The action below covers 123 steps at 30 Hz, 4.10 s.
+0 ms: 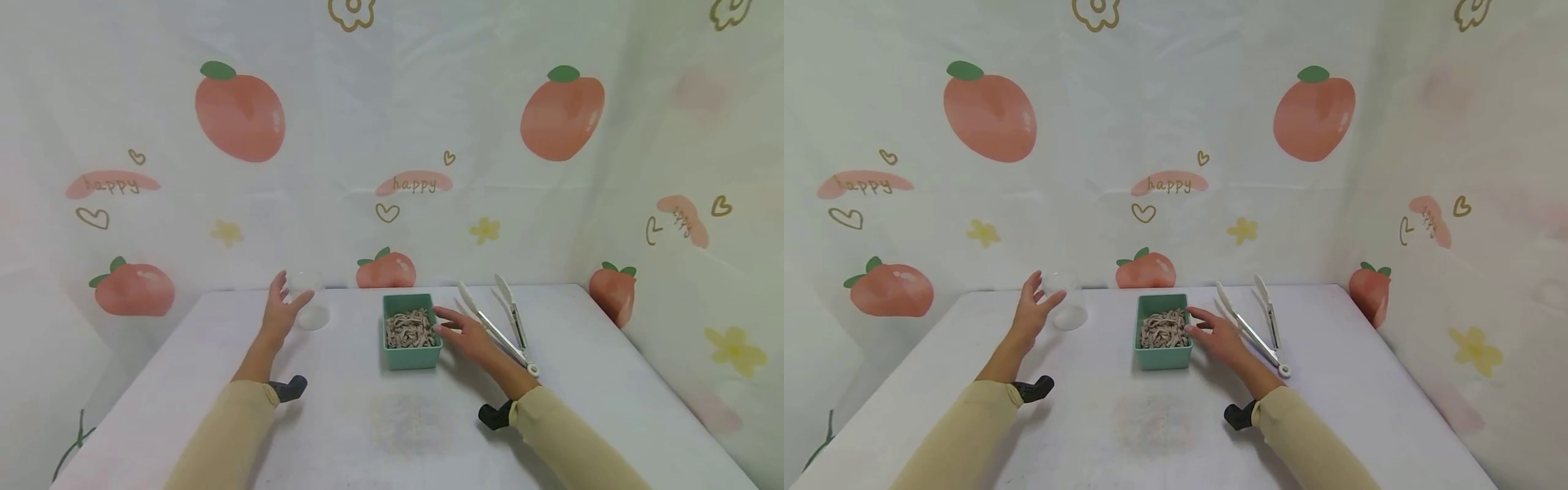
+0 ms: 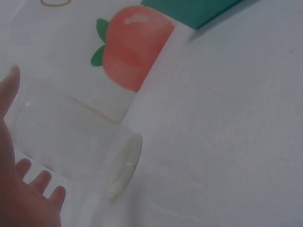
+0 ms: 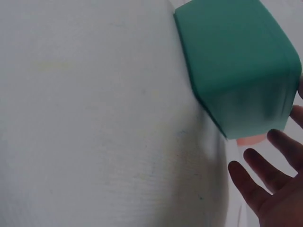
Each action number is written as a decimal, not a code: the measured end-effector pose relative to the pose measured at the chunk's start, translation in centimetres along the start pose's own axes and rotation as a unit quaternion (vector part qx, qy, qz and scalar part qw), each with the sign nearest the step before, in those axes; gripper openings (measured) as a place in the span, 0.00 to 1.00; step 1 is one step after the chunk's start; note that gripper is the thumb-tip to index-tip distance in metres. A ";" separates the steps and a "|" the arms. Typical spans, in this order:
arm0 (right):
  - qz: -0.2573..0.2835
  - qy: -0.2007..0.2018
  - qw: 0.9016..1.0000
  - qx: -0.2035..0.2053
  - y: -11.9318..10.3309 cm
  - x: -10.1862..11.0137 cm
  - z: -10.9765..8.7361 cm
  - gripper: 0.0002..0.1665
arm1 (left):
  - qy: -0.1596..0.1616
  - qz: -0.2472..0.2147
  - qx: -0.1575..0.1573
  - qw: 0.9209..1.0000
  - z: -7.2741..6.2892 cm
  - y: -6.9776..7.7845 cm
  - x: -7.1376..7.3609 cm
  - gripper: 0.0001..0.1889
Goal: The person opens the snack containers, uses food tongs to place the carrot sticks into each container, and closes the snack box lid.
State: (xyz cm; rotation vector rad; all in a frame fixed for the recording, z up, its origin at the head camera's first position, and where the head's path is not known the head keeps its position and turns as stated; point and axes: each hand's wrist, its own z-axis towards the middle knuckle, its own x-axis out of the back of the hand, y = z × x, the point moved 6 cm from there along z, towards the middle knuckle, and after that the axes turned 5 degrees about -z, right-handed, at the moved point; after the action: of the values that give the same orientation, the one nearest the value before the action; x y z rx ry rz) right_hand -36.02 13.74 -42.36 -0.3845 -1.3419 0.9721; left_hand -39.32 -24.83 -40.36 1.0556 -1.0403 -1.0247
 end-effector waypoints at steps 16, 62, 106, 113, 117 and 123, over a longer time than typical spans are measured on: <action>-0.053 -0.020 0.998 0.028 -0.7 -0.1 0.5 0.29 | 0.021 0.035 0.019 0.999 1.1 -0.4 -1.0 0.53; -0.039 -0.034 0.999 -0.005 -0.6 -0.5 -0.4 0.29 | -0.045 0.024 -0.047 0.998 -2.5 0.9 -3.6 0.47; 0.007 -0.029 0.999 -0.012 -0.1 -0.9 -0.2 0.30 | -0.115 0.014 -0.043 0.992 -5.4 0.3 -8.4 0.43; 0.013 -0.027 0.999 -0.020 -0.3 -0.8 -0.4 0.30 | -0.119 0.012 -0.043 0.992 -5.3 0.1 -8.7 0.43; 0.022 -0.028 0.999 -0.023 -0.3 -0.8 -0.4 0.31 | -0.123 0.016 -0.042 0.991 -5.2 0.0 -8.7 0.43; 0.019 -0.026 0.999 -0.022 -0.2 -0.8 -0.3 0.30 | -0.130 0.024 -0.043 0.990 -5.2 0.0 -8.8 0.44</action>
State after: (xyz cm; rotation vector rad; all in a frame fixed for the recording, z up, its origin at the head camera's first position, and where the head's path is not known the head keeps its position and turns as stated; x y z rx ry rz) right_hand -35.60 13.05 -42.80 -0.4219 -1.4100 0.9905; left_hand -35.99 -15.45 -42.56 0.8383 -1.2137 -1.1780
